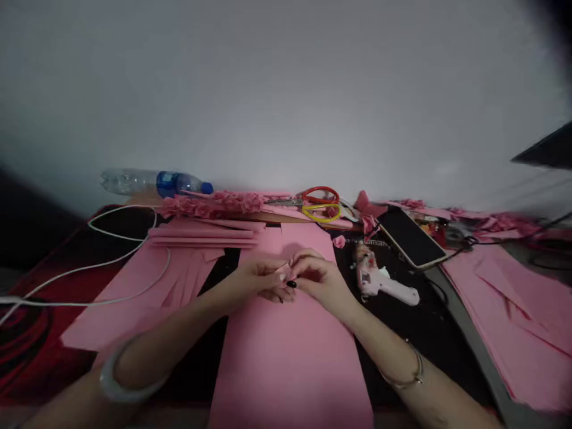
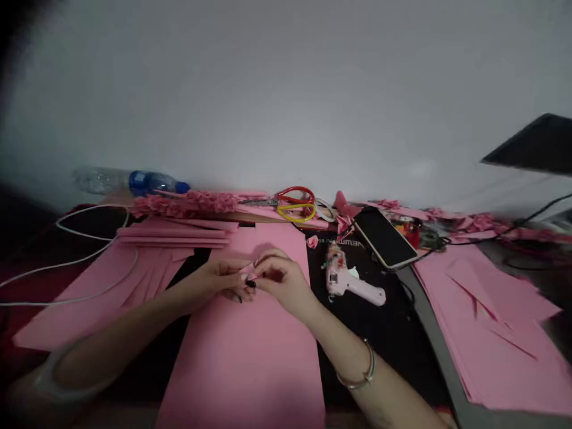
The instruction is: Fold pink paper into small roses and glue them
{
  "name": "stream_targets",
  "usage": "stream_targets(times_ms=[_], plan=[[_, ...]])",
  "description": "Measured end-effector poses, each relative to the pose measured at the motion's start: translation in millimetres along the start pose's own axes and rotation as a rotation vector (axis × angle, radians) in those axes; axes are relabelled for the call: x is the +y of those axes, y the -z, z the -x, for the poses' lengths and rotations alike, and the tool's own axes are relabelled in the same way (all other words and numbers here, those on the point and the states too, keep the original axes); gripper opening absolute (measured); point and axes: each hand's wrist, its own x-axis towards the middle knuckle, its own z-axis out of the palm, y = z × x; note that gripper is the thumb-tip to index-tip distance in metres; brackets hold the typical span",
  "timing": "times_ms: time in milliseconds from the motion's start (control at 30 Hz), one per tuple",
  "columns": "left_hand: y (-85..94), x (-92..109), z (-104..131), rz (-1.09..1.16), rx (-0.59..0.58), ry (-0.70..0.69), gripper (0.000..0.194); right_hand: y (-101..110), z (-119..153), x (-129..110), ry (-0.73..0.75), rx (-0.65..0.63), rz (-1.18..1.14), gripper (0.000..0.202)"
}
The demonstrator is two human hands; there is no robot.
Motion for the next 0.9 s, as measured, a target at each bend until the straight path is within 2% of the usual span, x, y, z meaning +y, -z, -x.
stream_targets(times_ms=[300,500,700,900], plan=[[-3.6,5.0,2.7,0.010,-0.033,0.083,0.030,0.2,2.8,5.0,-0.071,-0.028,-0.100,0.023],[-8.0,7.4,2.9,-0.003,-0.002,0.064,0.035,-2.6,4.2,3.9,-0.077,0.017,0.003,0.030],[-9.7,0.6,0.9,-0.027,0.023,0.038,0.031,-7.0,5.5,4.6,-0.054,0.057,0.089,0.027],[-5.7,-7.1,-1.8,-0.032,-0.012,0.011,0.025,-7.4,6.2,6.7,-0.046,0.056,0.148,0.025]])
